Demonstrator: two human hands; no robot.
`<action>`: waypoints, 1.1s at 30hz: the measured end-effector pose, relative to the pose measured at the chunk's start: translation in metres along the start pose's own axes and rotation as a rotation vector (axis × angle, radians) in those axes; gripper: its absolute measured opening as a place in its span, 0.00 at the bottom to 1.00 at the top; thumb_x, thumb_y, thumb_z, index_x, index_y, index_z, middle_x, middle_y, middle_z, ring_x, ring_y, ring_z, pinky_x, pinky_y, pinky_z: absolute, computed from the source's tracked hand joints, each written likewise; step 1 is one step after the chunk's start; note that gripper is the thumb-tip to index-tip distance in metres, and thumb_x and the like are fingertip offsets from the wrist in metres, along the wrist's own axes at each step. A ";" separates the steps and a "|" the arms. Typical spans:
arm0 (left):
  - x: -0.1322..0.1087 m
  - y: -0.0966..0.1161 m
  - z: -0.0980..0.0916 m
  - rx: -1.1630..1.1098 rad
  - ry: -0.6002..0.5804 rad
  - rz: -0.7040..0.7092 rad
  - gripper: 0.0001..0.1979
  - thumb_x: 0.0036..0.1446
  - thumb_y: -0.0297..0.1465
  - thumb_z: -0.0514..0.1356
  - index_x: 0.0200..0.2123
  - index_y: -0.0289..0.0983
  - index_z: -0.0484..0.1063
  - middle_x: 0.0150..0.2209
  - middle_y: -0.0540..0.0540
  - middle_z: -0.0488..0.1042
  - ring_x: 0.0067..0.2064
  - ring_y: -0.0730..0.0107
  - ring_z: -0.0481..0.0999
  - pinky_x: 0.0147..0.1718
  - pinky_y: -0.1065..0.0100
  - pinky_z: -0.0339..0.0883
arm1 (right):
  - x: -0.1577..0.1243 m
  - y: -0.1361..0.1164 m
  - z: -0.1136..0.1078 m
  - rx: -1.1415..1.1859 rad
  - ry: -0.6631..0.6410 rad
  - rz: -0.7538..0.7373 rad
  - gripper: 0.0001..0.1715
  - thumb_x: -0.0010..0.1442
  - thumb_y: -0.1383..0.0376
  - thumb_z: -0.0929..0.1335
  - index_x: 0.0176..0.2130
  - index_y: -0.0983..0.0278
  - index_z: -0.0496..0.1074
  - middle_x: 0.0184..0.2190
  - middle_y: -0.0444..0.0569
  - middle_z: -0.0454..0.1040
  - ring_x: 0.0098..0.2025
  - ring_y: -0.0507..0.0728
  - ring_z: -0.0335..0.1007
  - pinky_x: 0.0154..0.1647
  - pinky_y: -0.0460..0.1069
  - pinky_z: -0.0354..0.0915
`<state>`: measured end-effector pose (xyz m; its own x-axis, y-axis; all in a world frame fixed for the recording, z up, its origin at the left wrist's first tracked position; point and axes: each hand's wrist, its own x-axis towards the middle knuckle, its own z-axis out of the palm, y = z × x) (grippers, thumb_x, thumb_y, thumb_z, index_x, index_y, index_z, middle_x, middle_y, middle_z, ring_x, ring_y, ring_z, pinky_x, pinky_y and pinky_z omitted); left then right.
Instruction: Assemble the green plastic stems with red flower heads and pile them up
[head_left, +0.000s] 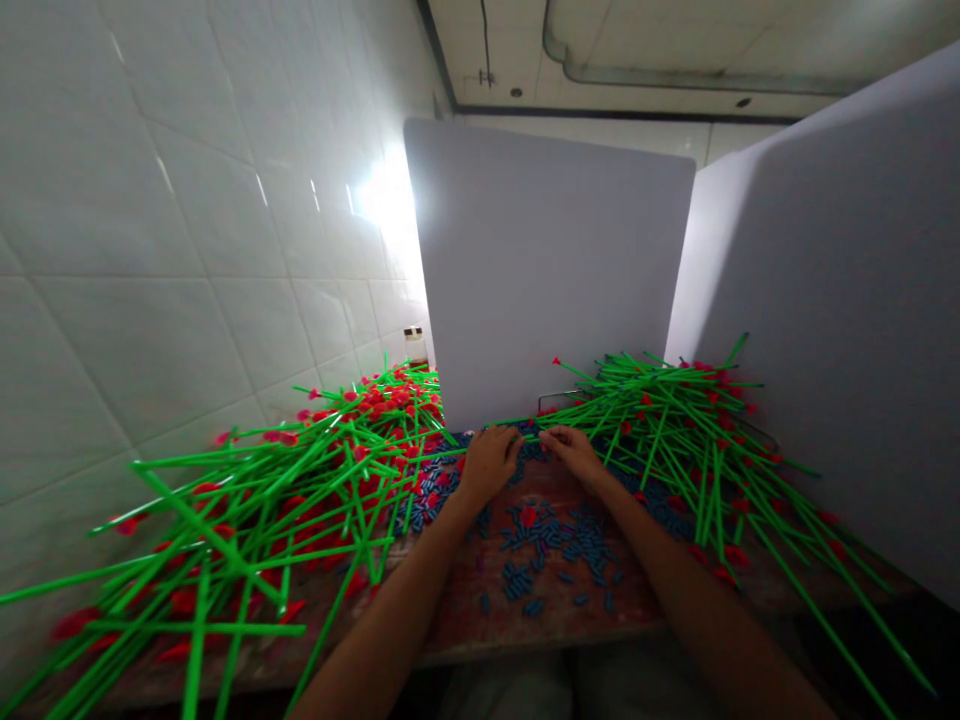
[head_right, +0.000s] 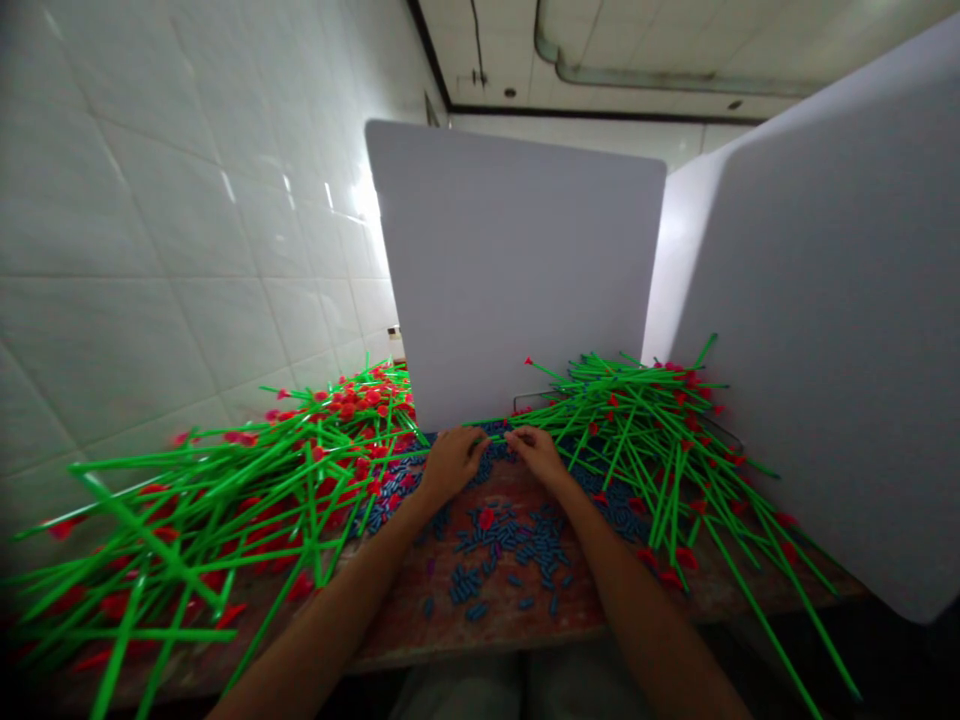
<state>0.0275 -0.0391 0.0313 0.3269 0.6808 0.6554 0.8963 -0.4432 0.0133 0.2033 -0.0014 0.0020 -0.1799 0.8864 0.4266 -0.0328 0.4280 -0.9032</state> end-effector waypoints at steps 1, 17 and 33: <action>0.000 0.000 0.000 -0.009 0.006 0.001 0.14 0.63 0.37 0.48 0.35 0.39 0.70 0.34 0.46 0.74 0.40 0.65 0.70 0.39 0.66 0.56 | 0.000 -0.002 0.000 0.054 0.018 0.029 0.23 0.47 0.48 0.71 0.30 0.66 0.72 0.21 0.43 0.70 0.22 0.50 0.60 0.24 0.45 0.56; -0.004 0.004 0.002 -0.152 -0.055 0.013 0.17 0.65 0.39 0.43 0.34 0.40 0.68 0.32 0.49 0.75 0.35 0.69 0.73 0.33 0.71 0.56 | -0.004 -0.014 -0.011 0.421 0.076 0.137 0.20 0.41 0.56 0.76 0.33 0.65 0.76 0.25 0.45 0.75 0.25 0.50 0.68 0.30 0.46 0.67; -0.006 0.008 0.000 -0.164 -0.043 0.019 0.16 0.65 0.38 0.44 0.34 0.39 0.68 0.32 0.49 0.75 0.34 0.70 0.73 0.33 0.71 0.58 | -0.009 -0.015 -0.010 0.438 -0.025 0.203 0.18 0.41 0.59 0.76 0.32 0.67 0.76 0.27 0.49 0.76 0.26 0.51 0.70 0.33 0.48 0.69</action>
<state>0.0323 -0.0463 0.0276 0.3585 0.6943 0.6241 0.8302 -0.5428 0.1269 0.2154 -0.0143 0.0124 -0.2486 0.9376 0.2432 -0.4045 0.1276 -0.9056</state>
